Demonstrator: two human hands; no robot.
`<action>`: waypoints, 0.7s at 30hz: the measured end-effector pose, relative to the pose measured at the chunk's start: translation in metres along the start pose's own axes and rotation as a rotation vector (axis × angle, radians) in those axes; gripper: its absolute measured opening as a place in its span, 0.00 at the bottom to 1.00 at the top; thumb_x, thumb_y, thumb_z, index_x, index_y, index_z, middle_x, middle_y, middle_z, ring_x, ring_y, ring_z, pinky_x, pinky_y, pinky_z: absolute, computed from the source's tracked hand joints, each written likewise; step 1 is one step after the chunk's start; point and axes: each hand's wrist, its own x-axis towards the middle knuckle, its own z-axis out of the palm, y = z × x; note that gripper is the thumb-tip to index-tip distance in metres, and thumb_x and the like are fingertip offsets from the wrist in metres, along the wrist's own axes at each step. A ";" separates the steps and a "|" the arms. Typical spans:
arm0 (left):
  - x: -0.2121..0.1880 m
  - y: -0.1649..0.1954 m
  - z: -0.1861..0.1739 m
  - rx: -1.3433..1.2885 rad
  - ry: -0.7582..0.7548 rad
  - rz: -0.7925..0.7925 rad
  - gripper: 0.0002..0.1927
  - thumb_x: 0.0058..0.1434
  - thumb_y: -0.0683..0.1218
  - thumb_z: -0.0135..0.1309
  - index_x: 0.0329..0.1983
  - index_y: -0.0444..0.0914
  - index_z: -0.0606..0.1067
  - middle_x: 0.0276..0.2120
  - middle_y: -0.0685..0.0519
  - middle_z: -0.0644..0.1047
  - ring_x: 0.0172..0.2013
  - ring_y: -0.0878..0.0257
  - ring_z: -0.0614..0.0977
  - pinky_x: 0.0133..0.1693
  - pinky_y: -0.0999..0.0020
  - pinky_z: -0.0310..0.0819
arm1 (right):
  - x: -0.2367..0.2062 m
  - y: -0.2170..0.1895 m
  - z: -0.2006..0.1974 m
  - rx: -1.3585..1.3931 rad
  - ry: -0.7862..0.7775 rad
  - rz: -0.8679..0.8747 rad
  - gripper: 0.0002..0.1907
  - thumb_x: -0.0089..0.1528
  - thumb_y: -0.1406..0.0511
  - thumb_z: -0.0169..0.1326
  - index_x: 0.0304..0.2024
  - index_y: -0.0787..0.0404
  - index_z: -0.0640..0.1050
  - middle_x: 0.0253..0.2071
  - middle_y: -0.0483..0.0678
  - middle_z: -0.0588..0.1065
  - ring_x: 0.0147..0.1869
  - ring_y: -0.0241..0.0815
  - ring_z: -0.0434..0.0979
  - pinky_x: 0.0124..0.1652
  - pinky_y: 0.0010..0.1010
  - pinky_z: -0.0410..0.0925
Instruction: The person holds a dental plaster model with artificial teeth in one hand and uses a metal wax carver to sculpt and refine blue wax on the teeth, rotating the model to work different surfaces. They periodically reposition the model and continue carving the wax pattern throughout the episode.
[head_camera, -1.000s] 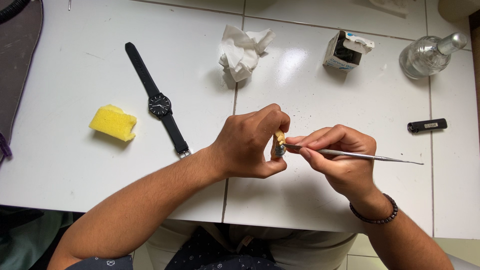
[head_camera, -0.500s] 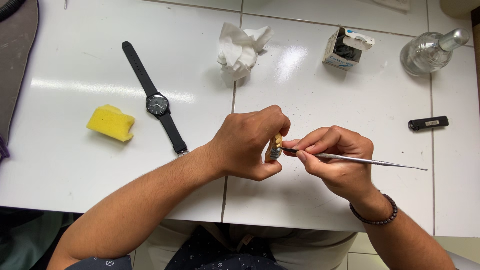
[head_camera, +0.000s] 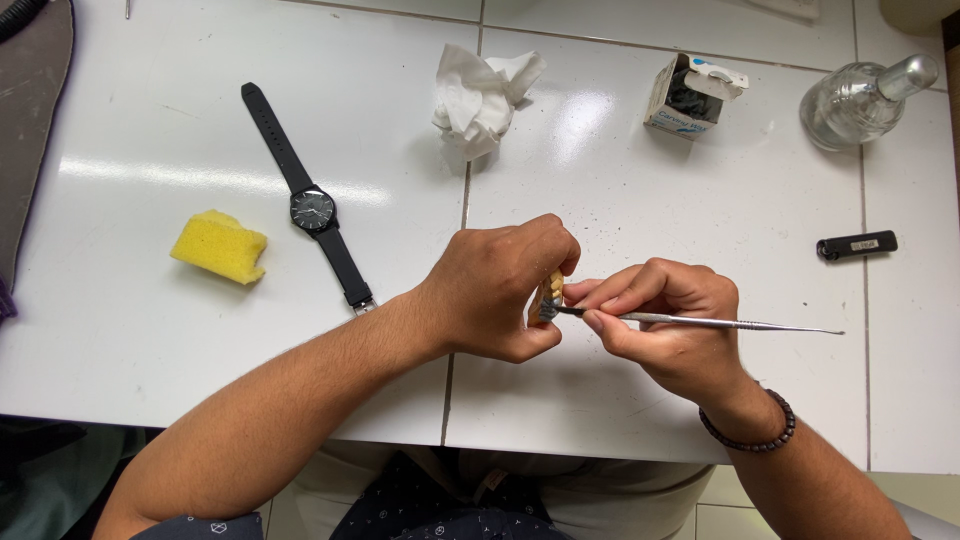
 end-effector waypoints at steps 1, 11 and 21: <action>0.000 0.000 0.000 -0.008 0.014 -0.001 0.23 0.44 0.44 0.64 0.42 0.39 0.68 0.33 0.55 0.74 0.26 0.63 0.78 0.25 0.67 0.73 | -0.001 0.000 -0.001 0.032 0.027 0.015 0.08 0.61 0.80 0.58 0.32 0.66 0.74 0.39 0.58 0.82 0.53 0.53 0.86 0.56 0.39 0.83; 0.000 0.014 0.016 -0.281 0.132 -0.381 0.24 0.58 0.51 0.69 0.45 0.36 0.68 0.24 0.57 0.72 0.21 0.72 0.70 0.21 0.76 0.63 | 0.010 0.017 -0.026 0.315 0.294 0.051 0.17 0.68 0.76 0.36 0.49 0.81 0.76 0.48 0.63 0.74 0.51 0.55 0.79 0.55 0.47 0.78; -0.003 0.011 0.023 -0.328 0.163 -0.434 0.24 0.59 0.53 0.69 0.45 0.37 0.68 0.26 0.57 0.73 0.23 0.75 0.71 0.22 0.78 0.65 | 0.019 0.016 -0.030 0.412 0.283 0.139 0.29 0.69 0.61 0.27 0.57 0.72 0.74 0.59 0.65 0.76 0.68 0.62 0.77 0.67 0.52 0.72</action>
